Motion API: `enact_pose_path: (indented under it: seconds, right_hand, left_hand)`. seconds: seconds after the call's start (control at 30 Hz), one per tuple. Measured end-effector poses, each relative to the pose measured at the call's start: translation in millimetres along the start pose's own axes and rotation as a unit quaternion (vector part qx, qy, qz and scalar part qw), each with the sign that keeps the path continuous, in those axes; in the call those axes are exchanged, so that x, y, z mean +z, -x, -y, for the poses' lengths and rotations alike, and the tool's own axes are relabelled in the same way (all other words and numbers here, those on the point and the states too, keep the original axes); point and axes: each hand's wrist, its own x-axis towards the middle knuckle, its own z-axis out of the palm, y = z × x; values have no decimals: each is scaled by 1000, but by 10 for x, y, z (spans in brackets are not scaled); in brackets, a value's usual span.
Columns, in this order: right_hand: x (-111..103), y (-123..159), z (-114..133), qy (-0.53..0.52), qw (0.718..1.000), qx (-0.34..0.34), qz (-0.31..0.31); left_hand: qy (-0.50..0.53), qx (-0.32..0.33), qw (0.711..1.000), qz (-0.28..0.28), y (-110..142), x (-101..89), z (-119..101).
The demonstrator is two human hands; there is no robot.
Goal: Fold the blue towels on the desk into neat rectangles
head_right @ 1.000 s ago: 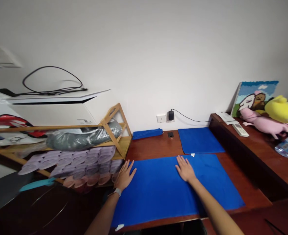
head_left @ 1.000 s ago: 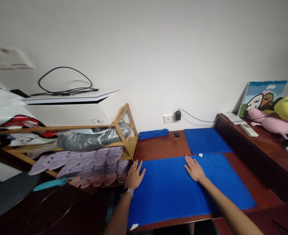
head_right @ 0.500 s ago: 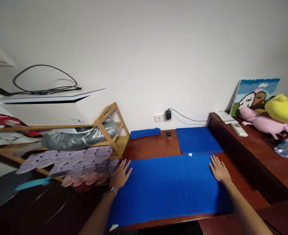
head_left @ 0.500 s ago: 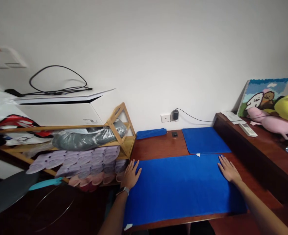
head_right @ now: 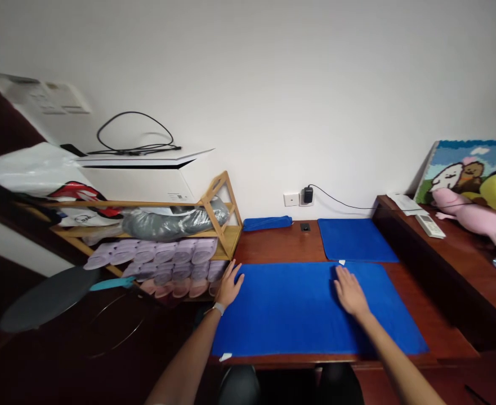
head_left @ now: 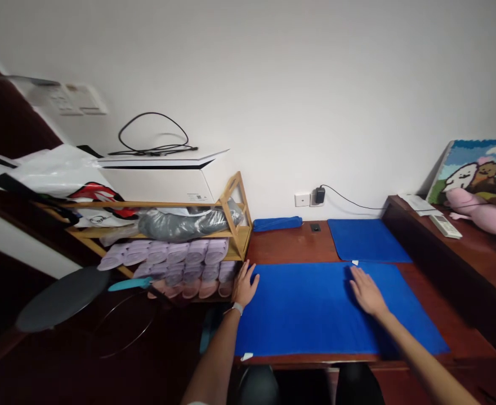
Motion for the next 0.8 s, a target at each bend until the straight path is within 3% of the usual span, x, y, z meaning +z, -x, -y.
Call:
enact_pose_path:
  seconds: [0.1,0.2,0.3,0.37,0.43,0.5,0.7,0.8]
  right_hand:
    - [62,100,1112,-68,992,-106,22]
    - [205,199,2081,-110,978,-172,52]
    - [394,289,2661,-119,971,-192,83]
    - [479,351,2738,-115,971,-190,92]
    - [493,425,2530,-103,975,-176,88]
    - [434,527,2043,-84,983,-144,72]
    - [67,1042,-286,13,999,44,24]
    - [-53,1316,-1185,46,990,135,21]
  left_hand:
    - [-16,37,999,2,221,-110,-189]
    - [-51,72,996,28,618,-106,-386]
    - [-86,79,991,65,987,-52,-474]
    - [-102,65,989,83,1114,-32,-463]
    - [-108,56,988,91,1141,-30,-432]
    - [-111,56,988,93,1112,-36,-406]
    - [-117,61,986,98,1038,-41,-372]
    - [-119,62,985,106,1023,-41,-343]
